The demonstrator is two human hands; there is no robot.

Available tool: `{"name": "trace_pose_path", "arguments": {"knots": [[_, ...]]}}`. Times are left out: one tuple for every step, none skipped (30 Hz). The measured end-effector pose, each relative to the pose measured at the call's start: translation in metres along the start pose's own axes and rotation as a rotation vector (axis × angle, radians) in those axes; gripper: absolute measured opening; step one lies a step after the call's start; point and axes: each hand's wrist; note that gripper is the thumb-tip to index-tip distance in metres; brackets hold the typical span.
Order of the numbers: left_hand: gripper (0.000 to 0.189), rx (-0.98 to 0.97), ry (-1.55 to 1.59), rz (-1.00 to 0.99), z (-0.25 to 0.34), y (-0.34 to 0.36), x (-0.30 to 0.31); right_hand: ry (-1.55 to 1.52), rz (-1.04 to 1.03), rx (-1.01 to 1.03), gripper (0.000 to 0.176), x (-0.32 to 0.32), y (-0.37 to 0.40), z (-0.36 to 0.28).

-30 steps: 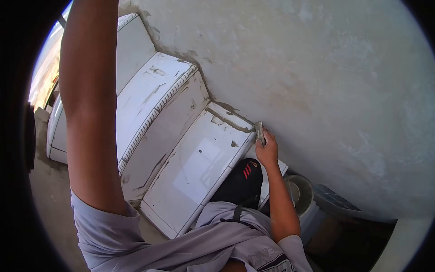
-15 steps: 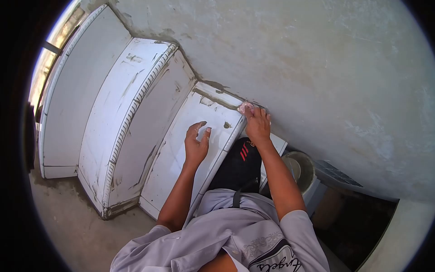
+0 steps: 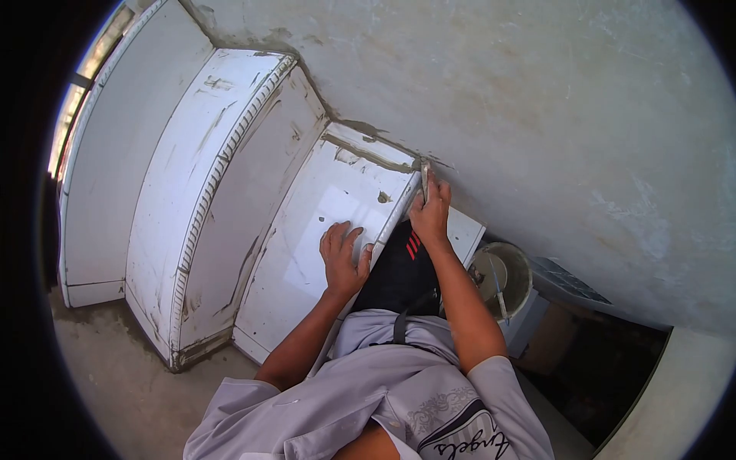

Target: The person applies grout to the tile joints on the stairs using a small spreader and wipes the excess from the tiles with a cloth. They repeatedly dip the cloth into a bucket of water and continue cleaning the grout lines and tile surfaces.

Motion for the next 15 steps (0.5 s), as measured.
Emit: {"name": "trace_pose_path", "arguments": {"knots": [[0.041, 0.0, -0.005, 0.003, 0.0, -0.001, 0.0, 0.014, 0.019, -0.003, 0.064, -0.01, 0.0, -0.003], [0.041, 0.0, -0.004, 0.004, 0.0, -0.001, -0.001, 0.028, 0.036, -0.01, 0.066, -0.019, 0.0, -0.004], [0.041, 0.001, -0.004, 0.002, -0.001, -0.002, -0.001, 0.078, 0.023, -0.015, 0.066, -0.023, -0.002, -0.01], [0.041, 0.003, -0.002, -0.001, -0.001, -0.001, -0.002, 0.121, -0.004, -0.037, 0.065, -0.024, -0.004, -0.015], [0.041, 0.007, -0.004, -0.006, -0.001, -0.001, -0.003, 0.165, -0.03, -0.058, 0.064, -0.024, -0.007, -0.019], [0.041, 0.011, -0.006, -0.011, -0.001, -0.002, -0.003, 0.209, -0.058, -0.08, 0.063, -0.022, -0.008, -0.023], [0.041, 0.009, -0.007, -0.016, -0.001, -0.002, -0.003, 0.219, -0.071, -0.103, 0.061, -0.02, -0.009, -0.028], [0.041, 0.013, -0.01, -0.02, -0.002, -0.001, -0.003, 0.229, -0.081, -0.123, 0.06, -0.017, -0.012, -0.033], [0.041, 0.016, -0.013, -0.02, -0.002, -0.001, -0.005, 0.241, -0.09, -0.139, 0.059, -0.015, -0.014, -0.035], [0.042, 0.019, -0.016, -0.017, -0.002, -0.001, -0.006, 0.296, -0.184, -0.209, 0.058, -0.016, -0.016, -0.028], [0.042, 0.019, -0.015, -0.02, -0.002, 0.0, -0.006, 0.348, -0.276, -0.282, 0.058, -0.016, -0.018, -0.016], [0.042, 0.015, -0.013, -0.023, -0.002, 0.001, -0.005, 0.397, -0.366, -0.356, 0.057, -0.014, -0.021, -0.008], [0.042, 0.014, -0.01, -0.023, -0.002, -0.002, -0.005, 0.365, -0.337, -0.323, 0.056, -0.005, -0.022, -0.003], [0.042, 0.008, -0.006, -0.014, -0.002, -0.004, -0.007, 0.337, -0.313, -0.288, 0.056, 0.006, -0.017, 0.002], [0.042, 0.011, -0.003, -0.011, -0.002, -0.004, -0.007, 0.311, -0.3, -0.255, 0.055, 0.012, -0.012, 0.004]]}}
Point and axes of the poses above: each hand's wrist, its own y-axis away from the middle knuckle, its own x-axis out of the back of the hand, z = x × y, and after that the axes turned 8 degrees about -x, right-handed
